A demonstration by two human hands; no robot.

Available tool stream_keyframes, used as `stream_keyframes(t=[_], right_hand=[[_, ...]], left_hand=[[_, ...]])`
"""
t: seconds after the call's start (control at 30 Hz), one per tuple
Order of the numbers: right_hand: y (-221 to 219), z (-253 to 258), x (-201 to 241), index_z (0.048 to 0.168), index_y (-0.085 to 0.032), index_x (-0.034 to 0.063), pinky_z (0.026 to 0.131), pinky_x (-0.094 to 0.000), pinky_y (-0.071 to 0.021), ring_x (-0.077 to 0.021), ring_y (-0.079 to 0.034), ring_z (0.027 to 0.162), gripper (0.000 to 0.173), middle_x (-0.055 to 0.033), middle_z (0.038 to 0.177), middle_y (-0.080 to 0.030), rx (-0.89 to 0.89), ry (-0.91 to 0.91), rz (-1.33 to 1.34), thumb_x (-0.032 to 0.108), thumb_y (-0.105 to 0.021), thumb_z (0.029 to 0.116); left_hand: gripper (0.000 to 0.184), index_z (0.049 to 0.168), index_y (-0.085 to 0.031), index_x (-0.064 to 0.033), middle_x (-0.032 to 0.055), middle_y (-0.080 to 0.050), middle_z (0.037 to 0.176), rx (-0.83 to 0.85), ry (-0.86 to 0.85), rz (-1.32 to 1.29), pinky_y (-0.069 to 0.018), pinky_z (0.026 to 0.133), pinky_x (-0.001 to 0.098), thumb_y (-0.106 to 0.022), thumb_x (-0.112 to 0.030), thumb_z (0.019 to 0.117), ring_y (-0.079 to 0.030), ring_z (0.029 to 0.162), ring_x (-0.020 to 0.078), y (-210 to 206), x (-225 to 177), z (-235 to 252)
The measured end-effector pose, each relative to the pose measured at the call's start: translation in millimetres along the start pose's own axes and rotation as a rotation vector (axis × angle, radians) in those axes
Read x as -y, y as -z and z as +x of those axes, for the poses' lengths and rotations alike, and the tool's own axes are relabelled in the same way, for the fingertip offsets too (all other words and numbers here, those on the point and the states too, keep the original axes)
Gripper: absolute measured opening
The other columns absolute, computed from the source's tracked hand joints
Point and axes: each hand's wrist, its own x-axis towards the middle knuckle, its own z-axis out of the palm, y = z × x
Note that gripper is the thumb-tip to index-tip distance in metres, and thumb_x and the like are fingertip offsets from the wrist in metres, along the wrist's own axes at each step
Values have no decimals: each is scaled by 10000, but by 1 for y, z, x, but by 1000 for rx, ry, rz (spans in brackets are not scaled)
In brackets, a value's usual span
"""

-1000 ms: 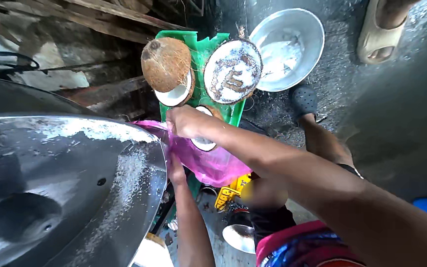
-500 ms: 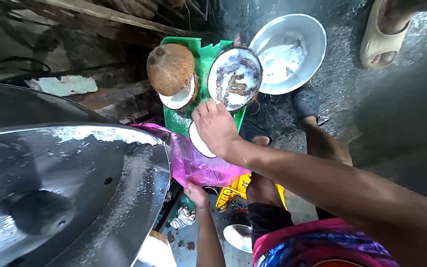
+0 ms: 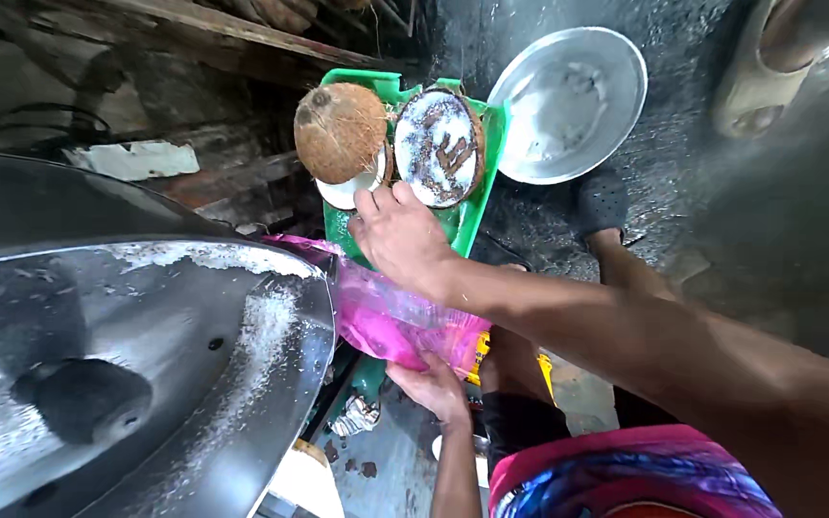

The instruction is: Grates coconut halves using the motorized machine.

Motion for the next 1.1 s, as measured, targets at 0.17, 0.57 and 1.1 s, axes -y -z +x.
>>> stream_keyframes(t=[0.17, 0.57, 1.1], right_hand=[[-20, 20, 2, 1119, -703, 51, 913, -481, -450, -329, -590, 1117, 269, -170, 1202, -615, -23, -11, -94, 44, -453, 1021], [-52, -24, 57, 1462, -491, 32, 925, -456, -587, -301, -674, 1106, 453, -187, 1280, -623, 67, -224, 814, 108, -557, 1020], [-120, 12, 56, 1289, -615, 94, 910, -476, -585, -234, -709, 986, 283, -119, 1113, -711, -50, -491, 1453, 264, -512, 1088]], left_hand=[[631, 1374, -466, 50, 233, -649, 1187, 83, 273, -8, -549, 953, 486, -798, -188, 893, -665, 1082, 311, 1, 14, -4], [665, 1364, -488, 60, 93, -700, 1177, 928, 205, -649, -589, 922, 348, -744, -180, 799, -683, 1056, 125, 42, 68, 99], [289, 1254, -490, 14, 132, -660, 1174, 121, 324, -1455, -541, 1018, 454, -284, -116, 1098, -656, 1138, 249, 3, -11, 161]])
